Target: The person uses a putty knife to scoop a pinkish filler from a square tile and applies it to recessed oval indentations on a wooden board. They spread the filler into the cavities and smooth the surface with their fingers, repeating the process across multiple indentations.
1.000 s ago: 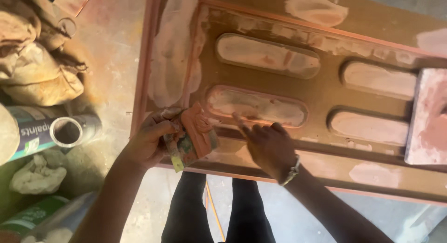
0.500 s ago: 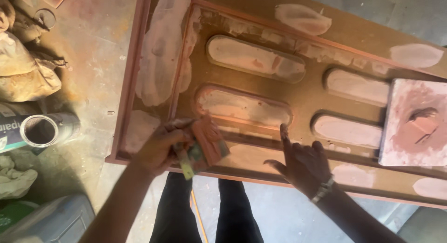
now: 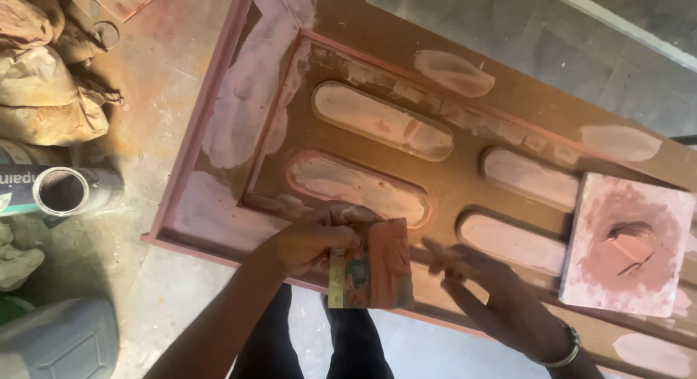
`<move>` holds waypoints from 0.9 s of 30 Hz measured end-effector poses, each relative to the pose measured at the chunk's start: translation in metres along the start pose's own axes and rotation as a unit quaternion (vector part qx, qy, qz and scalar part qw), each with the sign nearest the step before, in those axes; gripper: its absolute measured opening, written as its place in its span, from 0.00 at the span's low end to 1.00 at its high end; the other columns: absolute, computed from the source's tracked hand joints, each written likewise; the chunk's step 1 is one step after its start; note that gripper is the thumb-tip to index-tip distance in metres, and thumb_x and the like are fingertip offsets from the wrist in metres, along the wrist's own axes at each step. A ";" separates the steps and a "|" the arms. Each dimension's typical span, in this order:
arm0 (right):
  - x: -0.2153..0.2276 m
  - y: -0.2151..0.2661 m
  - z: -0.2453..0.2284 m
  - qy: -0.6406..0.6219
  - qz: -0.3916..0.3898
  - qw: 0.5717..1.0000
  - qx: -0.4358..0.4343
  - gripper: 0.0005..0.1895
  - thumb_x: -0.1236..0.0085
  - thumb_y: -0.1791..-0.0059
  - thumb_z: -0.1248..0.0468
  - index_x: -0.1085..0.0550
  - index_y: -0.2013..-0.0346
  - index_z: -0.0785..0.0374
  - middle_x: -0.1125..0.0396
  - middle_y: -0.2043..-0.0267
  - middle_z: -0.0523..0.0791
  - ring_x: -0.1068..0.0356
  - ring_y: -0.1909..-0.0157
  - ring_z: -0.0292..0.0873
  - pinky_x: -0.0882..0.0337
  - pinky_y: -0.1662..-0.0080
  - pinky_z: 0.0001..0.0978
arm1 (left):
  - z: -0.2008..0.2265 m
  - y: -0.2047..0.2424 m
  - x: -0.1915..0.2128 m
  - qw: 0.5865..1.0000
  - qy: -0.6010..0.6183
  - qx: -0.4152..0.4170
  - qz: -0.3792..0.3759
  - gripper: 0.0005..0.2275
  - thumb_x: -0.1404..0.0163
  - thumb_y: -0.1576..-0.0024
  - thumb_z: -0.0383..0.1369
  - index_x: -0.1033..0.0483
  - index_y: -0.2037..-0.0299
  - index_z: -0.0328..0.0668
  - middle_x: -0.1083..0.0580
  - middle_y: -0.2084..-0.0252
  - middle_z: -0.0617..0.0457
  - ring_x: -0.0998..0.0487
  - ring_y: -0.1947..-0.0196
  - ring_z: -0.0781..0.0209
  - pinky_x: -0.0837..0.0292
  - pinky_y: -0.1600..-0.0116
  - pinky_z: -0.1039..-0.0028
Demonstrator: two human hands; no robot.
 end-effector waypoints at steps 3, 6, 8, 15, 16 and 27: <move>0.006 -0.003 0.005 0.134 0.017 0.990 -0.038 0.29 0.45 0.51 0.68 0.33 0.34 0.60 0.25 0.51 0.47 0.24 0.58 0.48 0.24 0.57 0.39 | 0.006 -0.009 -0.008 0.982 -0.188 -0.016 0.021 0.18 0.52 0.44 0.20 0.24 0.43 0.23 0.21 0.61 0.51 0.22 0.67 0.72 0.26 0.63 0.80; -0.003 -0.018 0.009 0.187 -0.007 0.982 -0.009 0.20 0.44 0.53 0.68 0.26 0.45 0.63 0.26 0.49 0.50 0.25 0.57 0.53 0.25 0.56 0.41 | 0.004 -0.007 0.003 0.955 -0.275 0.050 0.096 0.16 0.51 0.45 0.25 0.21 0.46 0.33 0.25 0.74 0.54 0.33 0.83 0.73 0.39 0.79 0.81; -0.012 -0.033 0.019 0.183 -0.025 0.983 -0.007 0.15 0.42 0.53 0.67 0.24 0.52 0.64 0.27 0.49 0.51 0.25 0.57 0.54 0.24 0.55 0.42 | 0.010 -0.005 0.017 0.974 -0.187 0.033 0.124 0.14 0.52 0.45 0.24 0.21 0.50 0.33 0.26 0.74 0.55 0.33 0.82 0.73 0.41 0.81 0.82; -0.025 -0.074 0.035 0.083 -0.137 0.986 0.045 0.15 0.44 0.51 0.68 0.24 0.50 0.67 0.26 0.49 0.54 0.24 0.53 0.55 0.23 0.53 0.41 | 0.015 0.015 0.091 0.958 0.069 -0.085 0.264 0.03 0.50 0.43 0.23 0.25 0.60 0.33 0.27 0.73 0.54 0.28 0.77 0.69 0.33 0.74 0.78; -0.025 -0.085 0.034 0.051 -0.168 0.982 0.066 0.15 0.44 0.50 0.68 0.24 0.48 0.66 0.26 0.47 0.54 0.23 0.52 0.54 0.23 0.53 0.40 | 0.021 0.022 0.101 0.947 0.063 -0.099 0.299 0.06 0.51 0.44 0.23 0.25 0.59 0.33 0.27 0.73 0.54 0.28 0.78 0.69 0.33 0.75 0.78; -0.049 -0.268 0.062 0.344 0.081 0.932 0.084 0.36 0.41 0.49 0.50 0.37 0.29 0.62 0.53 0.25 0.59 0.58 0.25 0.62 0.54 0.31 0.61 | 0.096 0.061 0.123 0.944 0.021 -0.167 0.283 0.18 0.56 0.45 0.23 0.25 0.45 0.28 0.28 0.74 0.54 0.33 0.83 0.71 0.42 0.82 0.80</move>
Point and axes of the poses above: each hand's wrist, its own y-axis away from the middle knuckle, its own x-axis out of the back of the hand, z = x × y, the point moved 7 cm from there along -y, towards the middle knuckle
